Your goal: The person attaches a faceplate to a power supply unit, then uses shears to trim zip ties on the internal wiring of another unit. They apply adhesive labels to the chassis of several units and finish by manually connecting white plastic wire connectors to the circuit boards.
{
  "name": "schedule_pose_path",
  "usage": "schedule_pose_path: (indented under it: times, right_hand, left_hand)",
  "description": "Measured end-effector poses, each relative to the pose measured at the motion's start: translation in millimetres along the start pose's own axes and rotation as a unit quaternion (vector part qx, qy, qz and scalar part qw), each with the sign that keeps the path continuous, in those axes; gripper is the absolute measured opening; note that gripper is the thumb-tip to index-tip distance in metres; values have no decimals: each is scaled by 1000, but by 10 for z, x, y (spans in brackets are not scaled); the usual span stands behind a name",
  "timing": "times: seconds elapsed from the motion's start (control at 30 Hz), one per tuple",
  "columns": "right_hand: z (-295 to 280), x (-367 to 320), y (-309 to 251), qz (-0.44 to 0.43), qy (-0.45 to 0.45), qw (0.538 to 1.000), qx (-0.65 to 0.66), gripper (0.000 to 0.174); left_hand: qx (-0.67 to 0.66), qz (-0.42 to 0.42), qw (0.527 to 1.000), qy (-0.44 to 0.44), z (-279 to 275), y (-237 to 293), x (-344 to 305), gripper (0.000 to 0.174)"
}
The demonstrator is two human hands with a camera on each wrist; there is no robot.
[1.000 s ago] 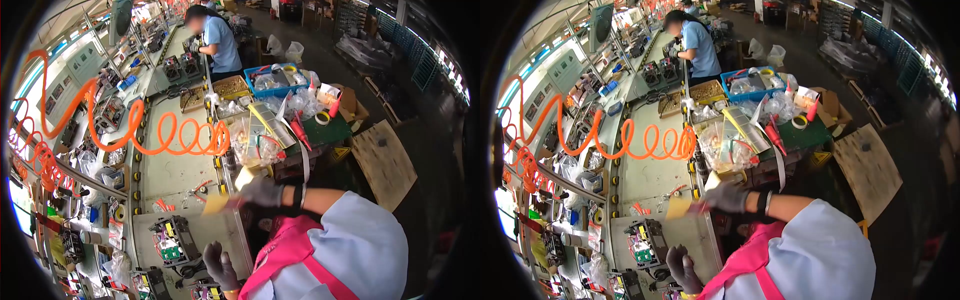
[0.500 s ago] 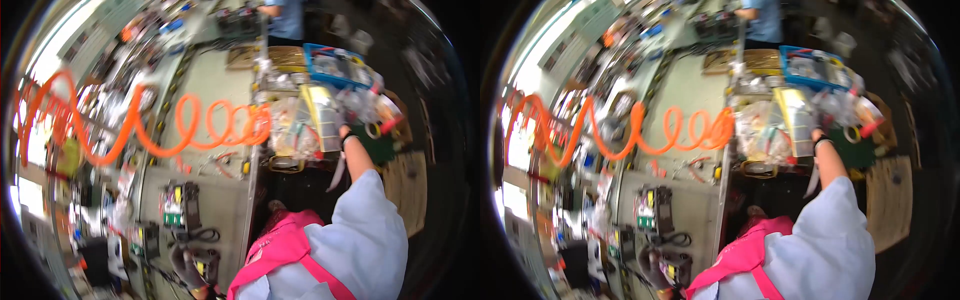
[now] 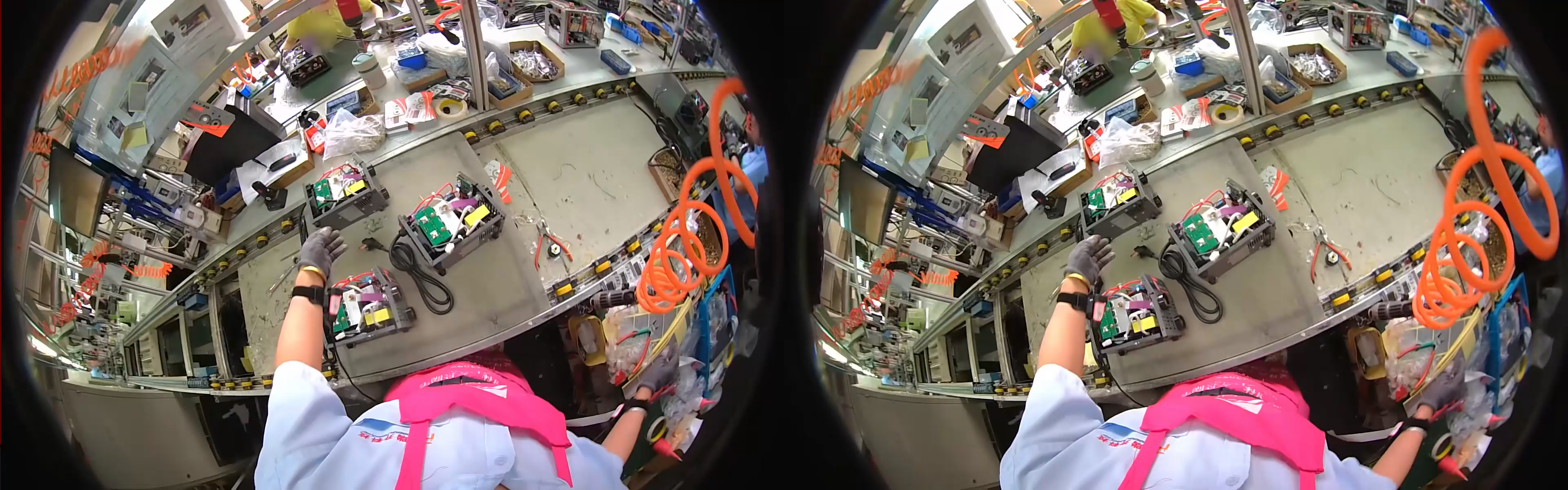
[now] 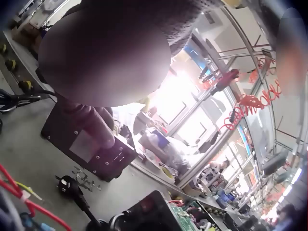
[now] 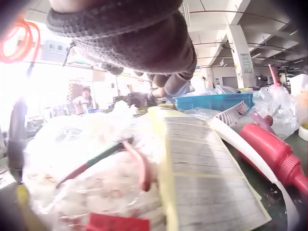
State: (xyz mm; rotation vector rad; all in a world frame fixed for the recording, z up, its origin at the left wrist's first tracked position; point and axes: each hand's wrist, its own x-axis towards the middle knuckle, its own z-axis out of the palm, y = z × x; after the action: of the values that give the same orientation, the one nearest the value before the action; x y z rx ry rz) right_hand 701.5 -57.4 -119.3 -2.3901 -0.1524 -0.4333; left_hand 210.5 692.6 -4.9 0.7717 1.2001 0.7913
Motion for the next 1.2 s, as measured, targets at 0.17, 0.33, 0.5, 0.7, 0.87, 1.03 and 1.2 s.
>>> schedule_pose_path:
  times: [0.17,0.33,0.5,0.7,0.87,1.03,1.2]
  right_hand:
    - [-32,-712,-800,-43,-84,994,60,30]
    - [-204,-1171,-2077,-88,-74,993,1,15]
    - [-246,-1335,-2091,-14,-61,998,2,13]
    - [-95,-1075,-1818,34,-106,992,-65,19]
    - [168,-731,-1604,47,-153,986,-53,21]
    - [545,-373,-1467,4,-163,986,-36,26]
    - [818,-17,-1470,16,-251,956,-153,30]
  left_hand:
    - [68,-104,991,-58,205,-239,833,24]
    - [169,-78,892,-412,171,-528,1535,38]
    - [868,377,93,-308,-44,-895,2211,30]
    - [422,447,788,35,532,-375,1200,54]
    - [697,345,627,49,431,-204,1261,78]
    - [727,280,627,1,407,-150,1184,77]
    - [757,292,584,-17,627,-304,241,65]
